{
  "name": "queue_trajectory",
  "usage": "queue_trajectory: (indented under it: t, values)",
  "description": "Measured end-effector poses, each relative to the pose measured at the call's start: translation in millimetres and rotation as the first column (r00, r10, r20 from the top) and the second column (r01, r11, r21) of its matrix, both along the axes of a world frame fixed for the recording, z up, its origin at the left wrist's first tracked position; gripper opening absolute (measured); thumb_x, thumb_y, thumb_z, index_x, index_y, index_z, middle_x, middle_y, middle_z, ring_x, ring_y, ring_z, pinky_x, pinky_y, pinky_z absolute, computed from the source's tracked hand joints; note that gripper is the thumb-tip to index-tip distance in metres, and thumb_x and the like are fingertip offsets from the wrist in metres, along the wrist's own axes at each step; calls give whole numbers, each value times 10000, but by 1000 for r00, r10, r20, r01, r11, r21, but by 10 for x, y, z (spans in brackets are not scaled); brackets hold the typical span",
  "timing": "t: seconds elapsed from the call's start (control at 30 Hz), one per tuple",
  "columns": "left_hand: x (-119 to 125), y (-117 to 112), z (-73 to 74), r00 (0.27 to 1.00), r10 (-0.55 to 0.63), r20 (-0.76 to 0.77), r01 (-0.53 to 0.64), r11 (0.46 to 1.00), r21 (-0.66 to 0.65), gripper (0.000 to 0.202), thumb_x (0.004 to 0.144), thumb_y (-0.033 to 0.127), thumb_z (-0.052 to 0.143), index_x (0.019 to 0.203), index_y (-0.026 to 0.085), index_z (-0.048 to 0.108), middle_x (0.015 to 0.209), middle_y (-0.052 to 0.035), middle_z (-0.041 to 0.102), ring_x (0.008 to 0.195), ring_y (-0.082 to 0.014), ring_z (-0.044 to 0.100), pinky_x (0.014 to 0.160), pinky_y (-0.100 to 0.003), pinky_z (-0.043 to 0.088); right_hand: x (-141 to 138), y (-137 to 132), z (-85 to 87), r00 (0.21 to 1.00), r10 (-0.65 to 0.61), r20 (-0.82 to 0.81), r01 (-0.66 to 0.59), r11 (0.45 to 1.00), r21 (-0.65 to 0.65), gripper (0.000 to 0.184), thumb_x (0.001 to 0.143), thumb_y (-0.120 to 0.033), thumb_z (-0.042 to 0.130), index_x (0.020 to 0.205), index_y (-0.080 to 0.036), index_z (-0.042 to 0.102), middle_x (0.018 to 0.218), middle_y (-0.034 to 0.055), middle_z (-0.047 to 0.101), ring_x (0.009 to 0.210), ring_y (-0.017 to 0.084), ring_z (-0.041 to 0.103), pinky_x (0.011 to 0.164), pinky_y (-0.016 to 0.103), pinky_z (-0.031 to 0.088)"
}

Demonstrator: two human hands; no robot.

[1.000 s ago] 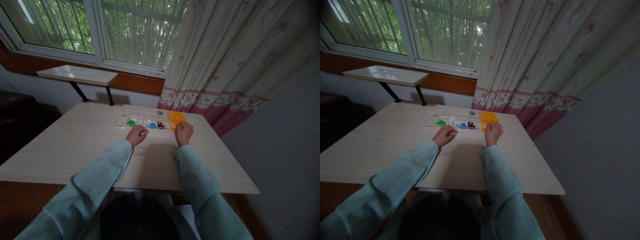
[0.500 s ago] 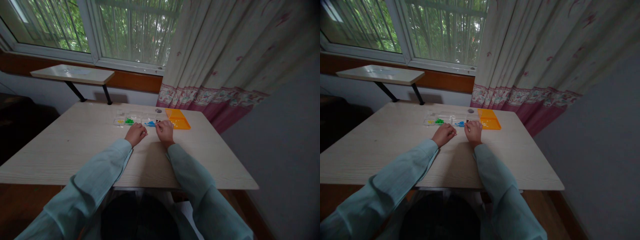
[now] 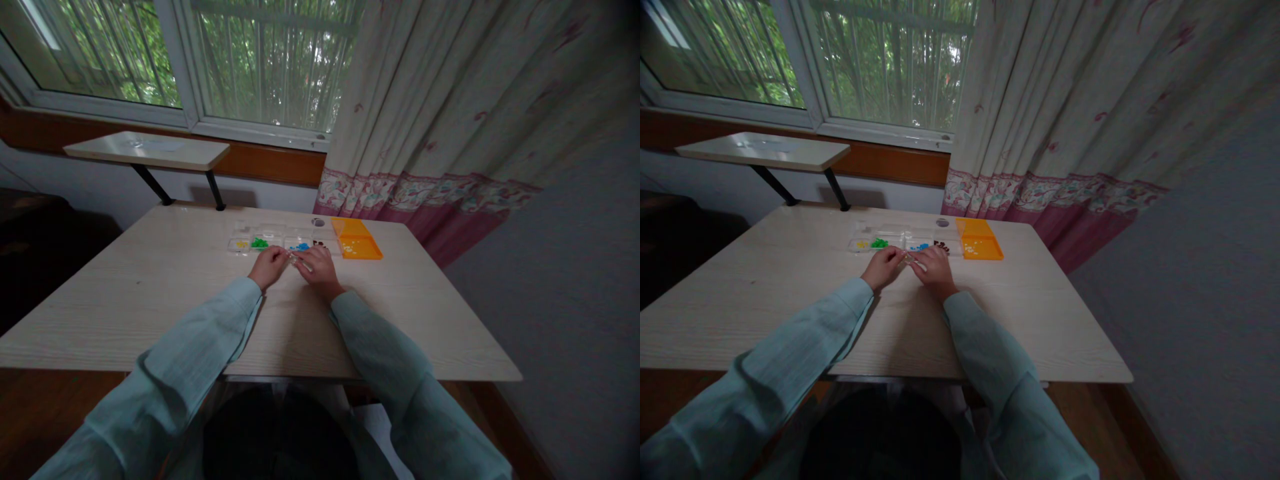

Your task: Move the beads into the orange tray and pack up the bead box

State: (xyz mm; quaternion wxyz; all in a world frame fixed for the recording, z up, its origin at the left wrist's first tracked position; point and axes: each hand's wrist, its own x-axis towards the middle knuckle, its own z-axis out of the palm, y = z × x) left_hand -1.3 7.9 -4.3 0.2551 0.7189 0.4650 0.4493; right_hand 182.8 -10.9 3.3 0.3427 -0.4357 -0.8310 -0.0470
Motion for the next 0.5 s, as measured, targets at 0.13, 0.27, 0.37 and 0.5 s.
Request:
queue_trajectory:
  t: [0.13,0.27,0.37,0.5]
  values:
    - [35,-35,19,987,-61,152,74,993,-88,335,859,442,502,741,154,627,758,-30,639,757,-159,572,740,-271,443,-99,-76,23,998,-54,-23,55,997,54,263,937,-374,522,1070,-247,710,963,48,707,941,211,538,858,366,345]
    - [47,-60,35,979,-76,191,98,989,-110,379,838,489,513,689,156,614,684,-10,603,699,-147,549,701,-264,433,-109,-100,35,998,-67,-22,69,994,83,221,924,-362,550,979,-250,731,900,42,707,908,208,536,840,362,339]
    - [43,-69,52,980,-72,186,95,988,-119,383,822,497,521,668,157,606,656,-1,582,677,-140,532,681,-257,423,-93,-89,26,998,-60,-29,62,993,100,210,918,-366,560,956,-254,734,884,36,706,903,205,536,838,362,336]
    - [36,-79,68,985,-61,163,79,991,-109,385,816,496,517,643,159,587,639,3,564,670,-137,519,661,-252,411,-80,-72,-2,999,-39,-26,41,995,95,221,929,-355,542,969,-246,730,893,36,709,900,203,541,841,362,339]
